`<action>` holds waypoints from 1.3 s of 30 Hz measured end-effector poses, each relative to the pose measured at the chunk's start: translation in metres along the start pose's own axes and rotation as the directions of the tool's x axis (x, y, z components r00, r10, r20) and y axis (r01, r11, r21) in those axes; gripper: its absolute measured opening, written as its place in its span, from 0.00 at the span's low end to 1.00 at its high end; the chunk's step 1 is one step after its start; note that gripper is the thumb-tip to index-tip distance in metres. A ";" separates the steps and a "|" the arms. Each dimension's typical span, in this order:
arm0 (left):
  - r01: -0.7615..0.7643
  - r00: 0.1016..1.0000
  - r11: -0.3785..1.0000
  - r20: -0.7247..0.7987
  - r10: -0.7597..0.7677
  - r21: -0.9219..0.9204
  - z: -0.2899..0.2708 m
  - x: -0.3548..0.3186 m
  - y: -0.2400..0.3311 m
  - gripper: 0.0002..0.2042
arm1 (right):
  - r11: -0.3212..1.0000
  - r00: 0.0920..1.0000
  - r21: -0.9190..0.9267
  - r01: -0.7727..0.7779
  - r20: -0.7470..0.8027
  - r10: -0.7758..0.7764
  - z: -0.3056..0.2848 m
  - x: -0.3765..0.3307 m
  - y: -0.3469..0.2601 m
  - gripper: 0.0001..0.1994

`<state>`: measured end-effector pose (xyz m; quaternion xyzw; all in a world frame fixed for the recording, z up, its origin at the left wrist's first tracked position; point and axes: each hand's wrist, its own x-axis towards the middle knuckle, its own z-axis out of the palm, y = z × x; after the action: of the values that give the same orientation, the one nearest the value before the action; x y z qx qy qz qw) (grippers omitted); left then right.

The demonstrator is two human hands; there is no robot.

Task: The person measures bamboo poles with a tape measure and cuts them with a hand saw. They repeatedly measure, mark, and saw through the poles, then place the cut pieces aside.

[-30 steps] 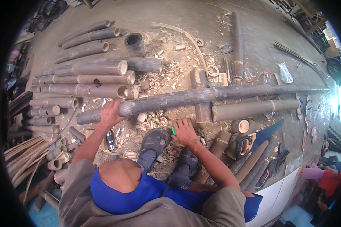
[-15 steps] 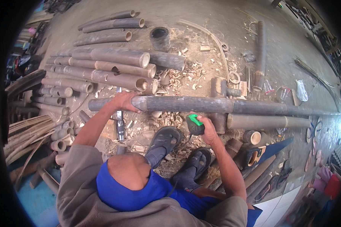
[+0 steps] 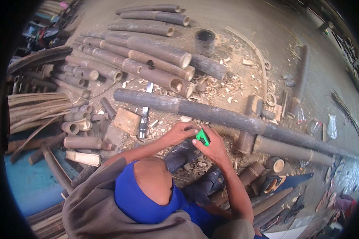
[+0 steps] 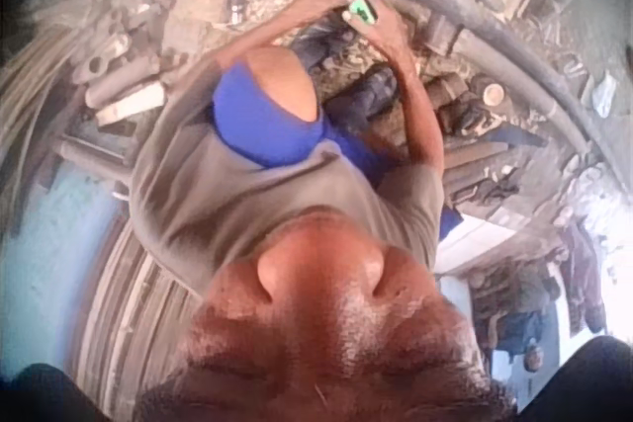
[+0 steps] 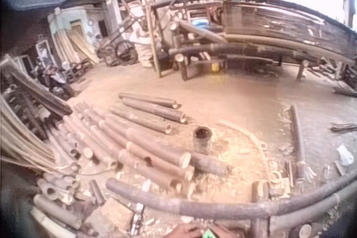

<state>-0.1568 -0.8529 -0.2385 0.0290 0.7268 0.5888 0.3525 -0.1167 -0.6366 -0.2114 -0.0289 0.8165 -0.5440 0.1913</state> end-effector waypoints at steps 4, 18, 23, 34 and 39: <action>0.036 0.997 0.980 0.075 -0.021 -0.198 -0.002 -0.004 -0.004 0.09 | 1.000 0.996 -0.026 0.010 0.086 -0.008 -0.002 -0.002 -0.001 0.38; -0.279 0.318 0.918 -0.929 -0.189 -0.282 -0.272 -0.067 -0.092 0.14 | 0.713 0.988 -0.699 0.051 -0.067 -0.137 -0.138 -0.019 0.055 0.30; 0.011 0.258 0.978 -0.945 -0.202 -0.207 -0.341 -0.073 -0.103 0.14 | 0.643 0.981 -0.766 0.005 -0.121 -0.152 -0.168 -0.025 0.055 0.27; 0.285 0.397 0.958 -0.909 -0.126 -0.008 -0.365 -0.068 -0.130 0.16 | 0.616 0.980 -0.771 -0.160 -0.201 0.003 -0.178 -0.014 0.049 0.22; 0.382 0.371 0.922 -0.924 -0.095 0.058 -0.381 -0.069 -0.139 0.22 | 0.501 0.947 -0.814 -0.295 -0.317 0.043 -0.174 -0.012 0.052 0.18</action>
<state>-0.2611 -1.2448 -0.3051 -0.3545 0.8670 0.3492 -0.0237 -0.1574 -0.4597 -0.1964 0.0323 0.9933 -0.0510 0.0983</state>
